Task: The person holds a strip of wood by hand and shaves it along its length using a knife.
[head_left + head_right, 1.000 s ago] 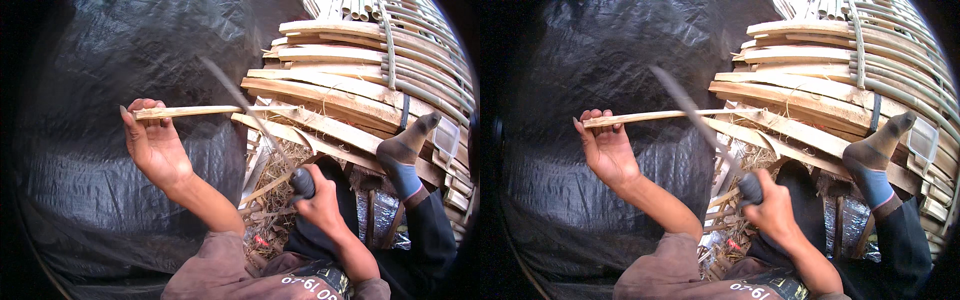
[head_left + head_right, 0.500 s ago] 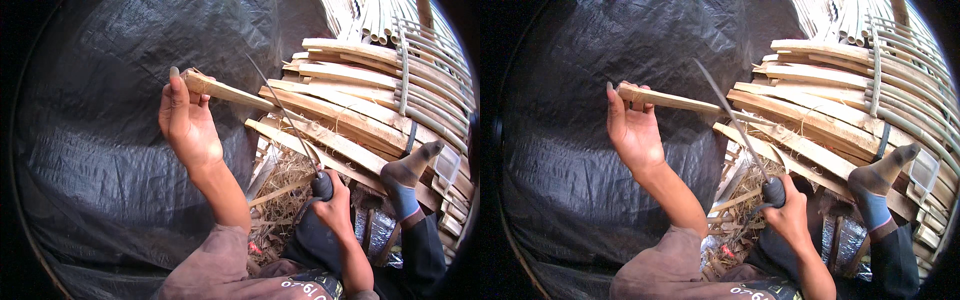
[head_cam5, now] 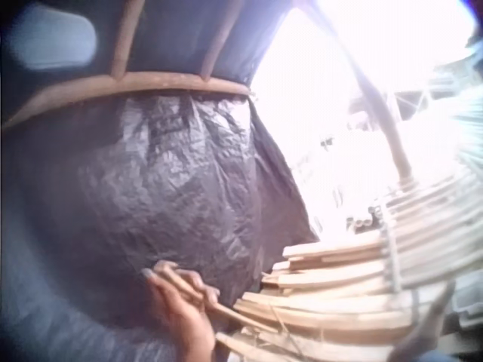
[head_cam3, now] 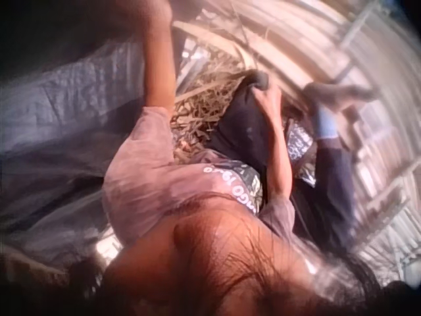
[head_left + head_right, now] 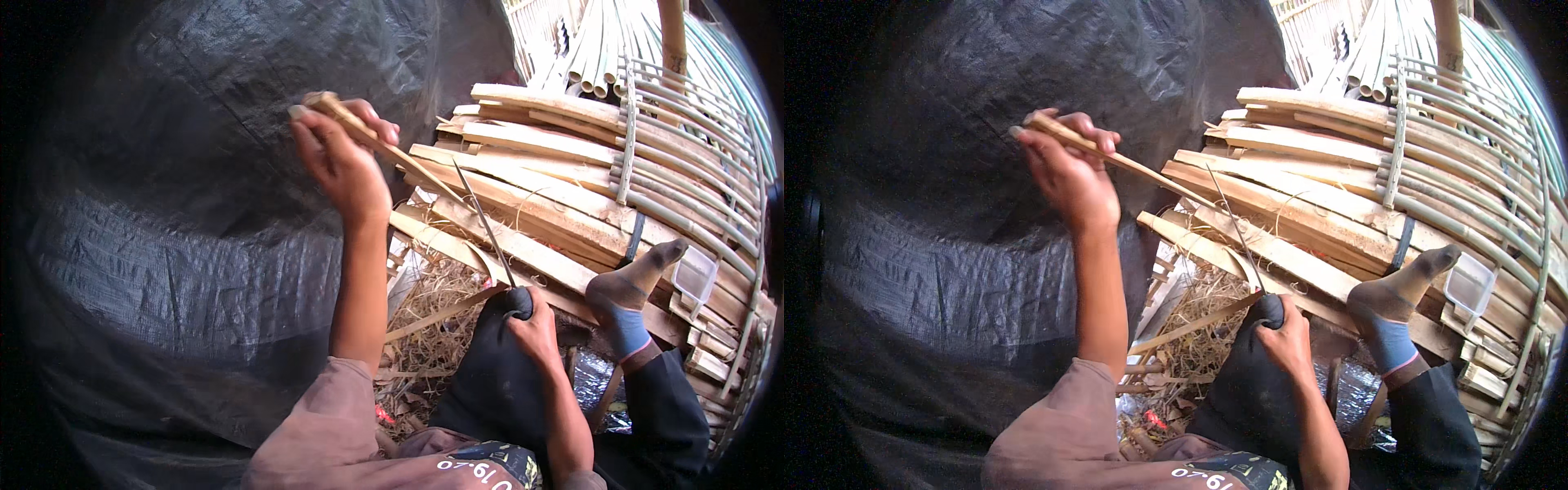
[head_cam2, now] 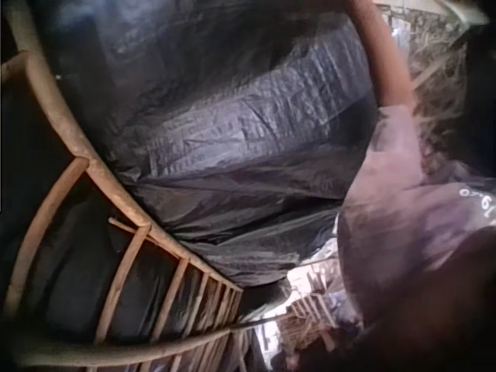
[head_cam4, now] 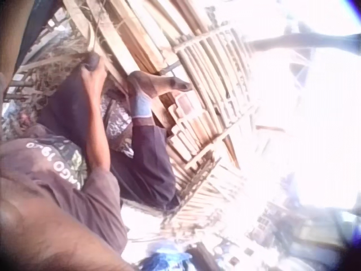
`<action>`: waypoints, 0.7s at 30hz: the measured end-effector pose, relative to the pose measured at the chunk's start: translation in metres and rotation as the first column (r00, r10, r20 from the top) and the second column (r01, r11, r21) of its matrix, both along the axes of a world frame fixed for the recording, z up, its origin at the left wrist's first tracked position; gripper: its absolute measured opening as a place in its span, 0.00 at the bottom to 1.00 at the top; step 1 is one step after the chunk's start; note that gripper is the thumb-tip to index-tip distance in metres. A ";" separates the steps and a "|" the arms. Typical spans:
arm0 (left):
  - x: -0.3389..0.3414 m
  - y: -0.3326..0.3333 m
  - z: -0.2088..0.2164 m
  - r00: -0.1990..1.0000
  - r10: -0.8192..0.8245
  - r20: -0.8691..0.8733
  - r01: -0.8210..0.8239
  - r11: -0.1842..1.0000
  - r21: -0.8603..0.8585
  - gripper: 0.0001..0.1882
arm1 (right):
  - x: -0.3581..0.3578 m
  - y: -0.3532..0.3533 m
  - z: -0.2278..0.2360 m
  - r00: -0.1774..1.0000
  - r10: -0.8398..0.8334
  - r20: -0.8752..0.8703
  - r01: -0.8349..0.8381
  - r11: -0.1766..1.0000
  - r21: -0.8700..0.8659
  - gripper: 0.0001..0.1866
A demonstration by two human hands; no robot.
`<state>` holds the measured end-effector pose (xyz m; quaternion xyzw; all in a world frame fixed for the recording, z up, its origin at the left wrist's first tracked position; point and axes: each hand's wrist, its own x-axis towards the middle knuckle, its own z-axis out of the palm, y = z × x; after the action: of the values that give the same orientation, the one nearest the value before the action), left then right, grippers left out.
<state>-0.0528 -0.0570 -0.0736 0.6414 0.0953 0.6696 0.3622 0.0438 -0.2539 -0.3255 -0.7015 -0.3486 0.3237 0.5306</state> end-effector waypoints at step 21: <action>0.066 0.002 -0.033 0.902 -0.037 -0.430 0.149 0.962 0.229 0.14 | 0.036 -0.060 0.045 0.929 -0.220 -0.298 0.315 0.891 0.326 0.16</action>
<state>0.0128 -0.0550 -0.1062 0.8162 0.0530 0.5034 0.2787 0.0796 -0.3137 -0.2806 -0.5840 -0.2318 0.2624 0.7324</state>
